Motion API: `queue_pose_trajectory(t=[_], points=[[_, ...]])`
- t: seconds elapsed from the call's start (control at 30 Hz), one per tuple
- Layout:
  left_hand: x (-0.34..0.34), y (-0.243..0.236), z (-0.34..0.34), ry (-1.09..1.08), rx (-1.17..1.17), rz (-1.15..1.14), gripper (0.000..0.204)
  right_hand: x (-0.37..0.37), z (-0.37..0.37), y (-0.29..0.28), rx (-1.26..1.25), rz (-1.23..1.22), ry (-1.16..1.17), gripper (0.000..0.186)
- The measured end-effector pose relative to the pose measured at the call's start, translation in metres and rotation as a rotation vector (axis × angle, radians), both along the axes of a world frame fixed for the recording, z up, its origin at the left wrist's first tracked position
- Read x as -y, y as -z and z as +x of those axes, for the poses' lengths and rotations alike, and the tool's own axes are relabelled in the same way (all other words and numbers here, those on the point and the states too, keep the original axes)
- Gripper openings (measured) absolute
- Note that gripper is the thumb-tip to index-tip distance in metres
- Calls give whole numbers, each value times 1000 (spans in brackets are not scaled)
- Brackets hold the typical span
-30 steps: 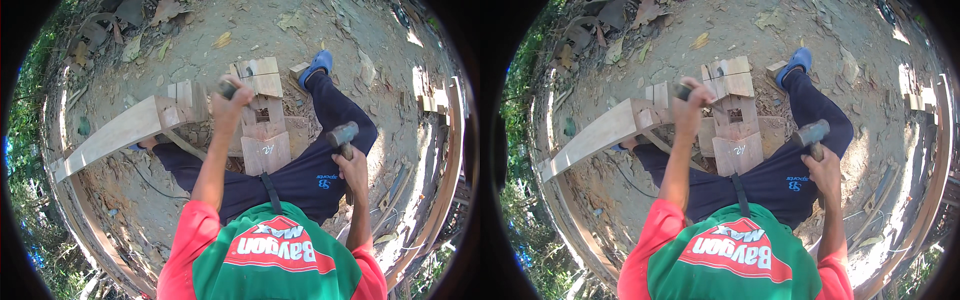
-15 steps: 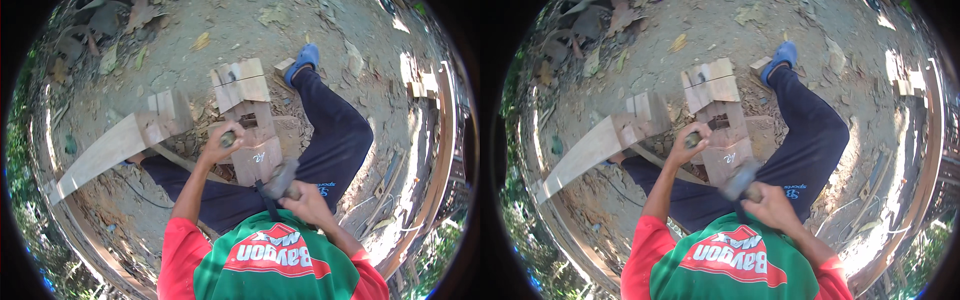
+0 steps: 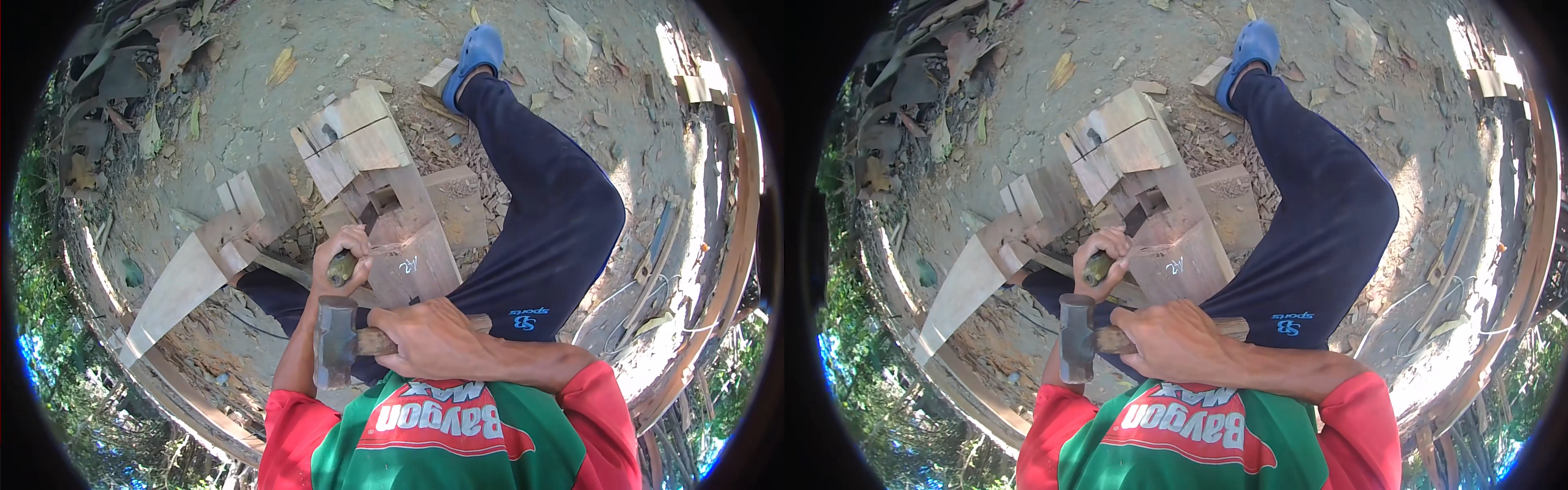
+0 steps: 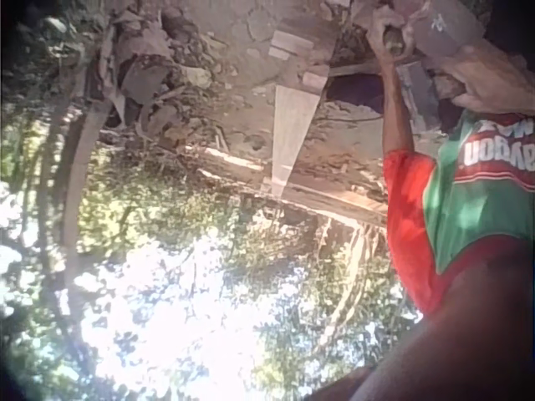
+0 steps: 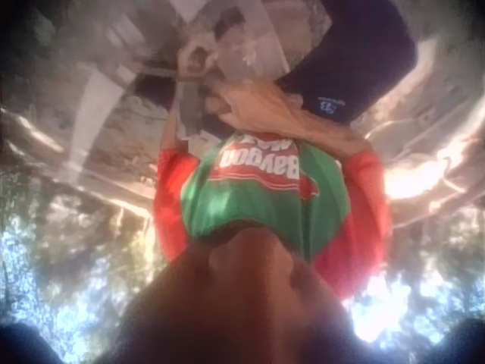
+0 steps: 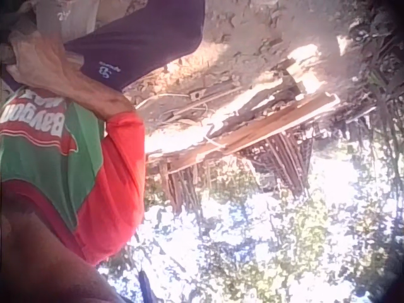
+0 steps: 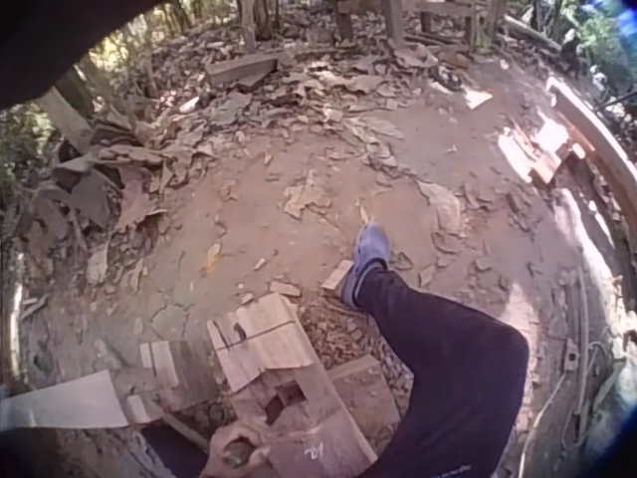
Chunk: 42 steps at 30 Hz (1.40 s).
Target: The person sits on the ground and uses a hammer and a chisel to carve out a rectangular mortise in a wooden beam.
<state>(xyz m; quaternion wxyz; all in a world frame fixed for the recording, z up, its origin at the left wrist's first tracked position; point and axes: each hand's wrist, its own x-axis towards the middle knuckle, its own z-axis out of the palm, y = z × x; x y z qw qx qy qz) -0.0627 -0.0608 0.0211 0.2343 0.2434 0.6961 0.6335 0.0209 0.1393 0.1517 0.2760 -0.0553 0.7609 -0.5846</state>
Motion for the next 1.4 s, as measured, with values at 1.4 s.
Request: queue_pose_trajectory(t=[1.4], points=[[-20,5,5,26,-60,-92,19,-16,4,-14,-401,-120,96,32]])
